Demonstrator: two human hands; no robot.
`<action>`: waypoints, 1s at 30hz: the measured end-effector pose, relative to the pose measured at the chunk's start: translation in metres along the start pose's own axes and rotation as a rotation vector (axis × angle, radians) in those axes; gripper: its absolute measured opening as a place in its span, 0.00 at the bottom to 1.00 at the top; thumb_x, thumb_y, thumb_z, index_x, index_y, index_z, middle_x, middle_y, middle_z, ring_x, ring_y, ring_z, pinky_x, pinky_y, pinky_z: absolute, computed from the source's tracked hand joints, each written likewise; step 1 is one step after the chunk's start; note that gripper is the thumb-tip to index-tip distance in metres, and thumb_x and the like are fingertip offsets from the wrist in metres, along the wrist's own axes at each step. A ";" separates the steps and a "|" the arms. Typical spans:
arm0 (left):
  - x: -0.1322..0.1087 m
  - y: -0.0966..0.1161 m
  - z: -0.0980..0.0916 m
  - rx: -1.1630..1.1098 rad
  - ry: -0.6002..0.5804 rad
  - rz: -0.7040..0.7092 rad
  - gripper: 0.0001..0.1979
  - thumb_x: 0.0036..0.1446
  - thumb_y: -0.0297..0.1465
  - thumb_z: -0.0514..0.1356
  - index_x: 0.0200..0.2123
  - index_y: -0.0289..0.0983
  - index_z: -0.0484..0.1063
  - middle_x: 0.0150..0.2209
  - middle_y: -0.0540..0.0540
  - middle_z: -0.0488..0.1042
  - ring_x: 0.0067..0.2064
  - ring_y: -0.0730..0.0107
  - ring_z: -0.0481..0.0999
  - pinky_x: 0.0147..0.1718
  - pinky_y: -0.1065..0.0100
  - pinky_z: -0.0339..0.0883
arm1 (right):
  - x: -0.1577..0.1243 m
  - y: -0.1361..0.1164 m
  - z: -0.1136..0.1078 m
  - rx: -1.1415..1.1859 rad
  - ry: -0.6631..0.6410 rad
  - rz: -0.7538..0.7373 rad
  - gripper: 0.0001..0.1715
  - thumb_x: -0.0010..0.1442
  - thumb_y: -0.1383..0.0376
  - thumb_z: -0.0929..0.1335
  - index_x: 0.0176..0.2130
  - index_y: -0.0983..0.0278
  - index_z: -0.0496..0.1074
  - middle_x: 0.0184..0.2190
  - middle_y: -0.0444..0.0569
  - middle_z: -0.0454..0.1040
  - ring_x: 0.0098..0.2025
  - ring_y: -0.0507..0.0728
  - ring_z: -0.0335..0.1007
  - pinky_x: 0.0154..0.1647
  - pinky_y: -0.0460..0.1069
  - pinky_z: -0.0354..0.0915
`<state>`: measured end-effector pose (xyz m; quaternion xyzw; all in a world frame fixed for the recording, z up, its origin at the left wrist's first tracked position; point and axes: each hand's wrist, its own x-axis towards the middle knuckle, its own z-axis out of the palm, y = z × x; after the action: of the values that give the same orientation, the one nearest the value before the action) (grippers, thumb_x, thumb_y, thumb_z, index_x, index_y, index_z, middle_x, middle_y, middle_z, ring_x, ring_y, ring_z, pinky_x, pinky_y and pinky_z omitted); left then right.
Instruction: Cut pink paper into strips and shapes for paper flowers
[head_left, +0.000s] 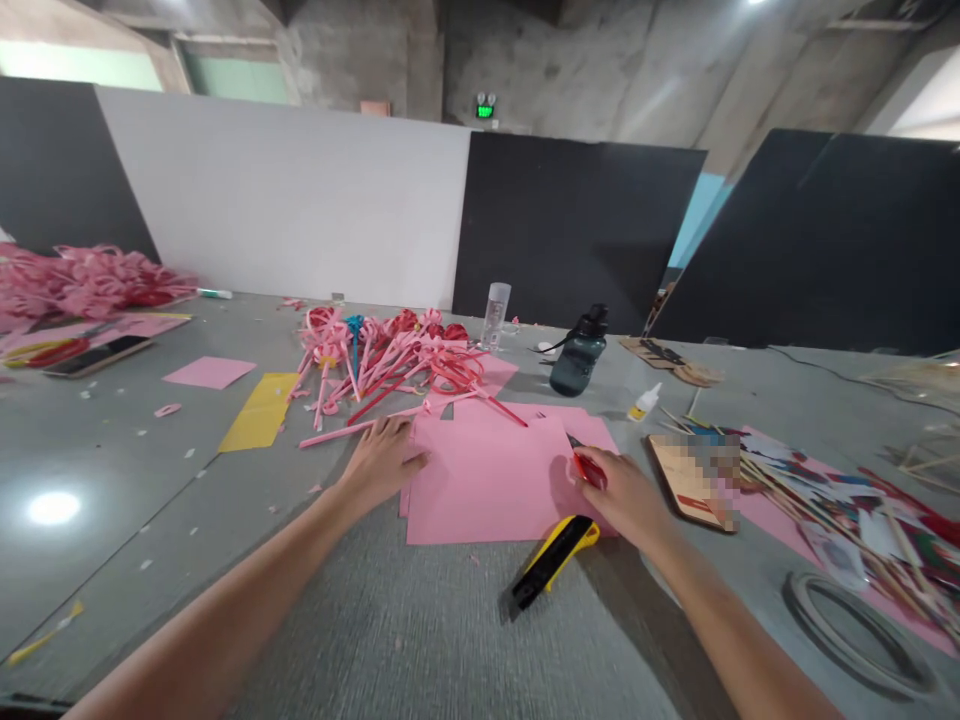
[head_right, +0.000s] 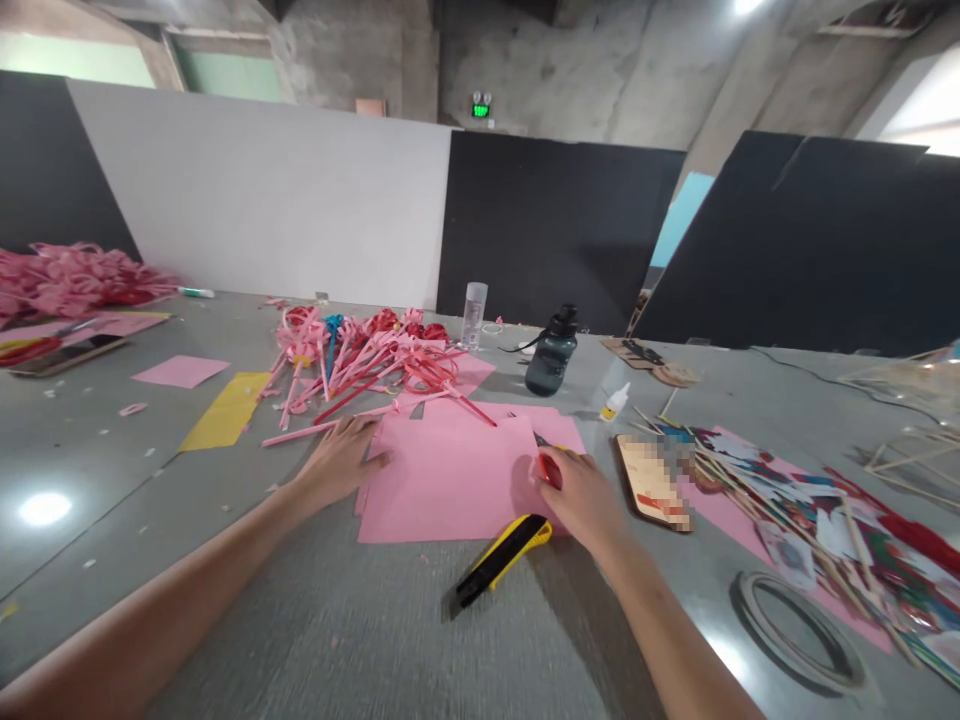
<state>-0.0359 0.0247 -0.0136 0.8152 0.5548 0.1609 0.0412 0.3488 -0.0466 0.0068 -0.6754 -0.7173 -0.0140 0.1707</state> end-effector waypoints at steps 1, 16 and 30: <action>0.000 0.002 0.001 0.003 0.002 0.005 0.26 0.64 0.42 0.57 0.60 0.36 0.68 0.64 0.36 0.66 0.64 0.45 0.62 0.61 0.49 0.59 | 0.000 0.001 0.000 0.003 -0.006 -0.007 0.19 0.62 0.62 0.67 0.53 0.59 0.74 0.53 0.51 0.79 0.53 0.68 0.72 0.54 0.59 0.66; 0.006 0.007 0.012 -0.739 0.084 0.059 0.36 0.56 0.37 0.64 0.66 0.39 0.58 0.63 0.37 0.70 0.61 0.54 0.71 0.59 0.54 0.64 | -0.003 -0.005 -0.004 0.022 -0.002 -0.005 0.20 0.64 0.64 0.66 0.54 0.62 0.75 0.55 0.56 0.77 0.56 0.67 0.70 0.59 0.60 0.64; -0.007 0.034 -0.026 -0.966 0.172 -0.129 0.15 0.49 0.29 0.62 0.43 0.34 0.75 0.37 0.47 0.79 0.36 0.64 0.77 0.31 0.70 0.67 | -0.002 -0.005 -0.004 0.084 0.052 0.042 0.17 0.66 0.61 0.65 0.51 0.61 0.75 0.50 0.54 0.80 0.53 0.65 0.73 0.55 0.57 0.66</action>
<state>-0.0156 0.0025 0.0183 0.6507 0.4675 0.4635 0.3784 0.3451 -0.0494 0.0108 -0.6818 -0.6984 0.0021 0.2178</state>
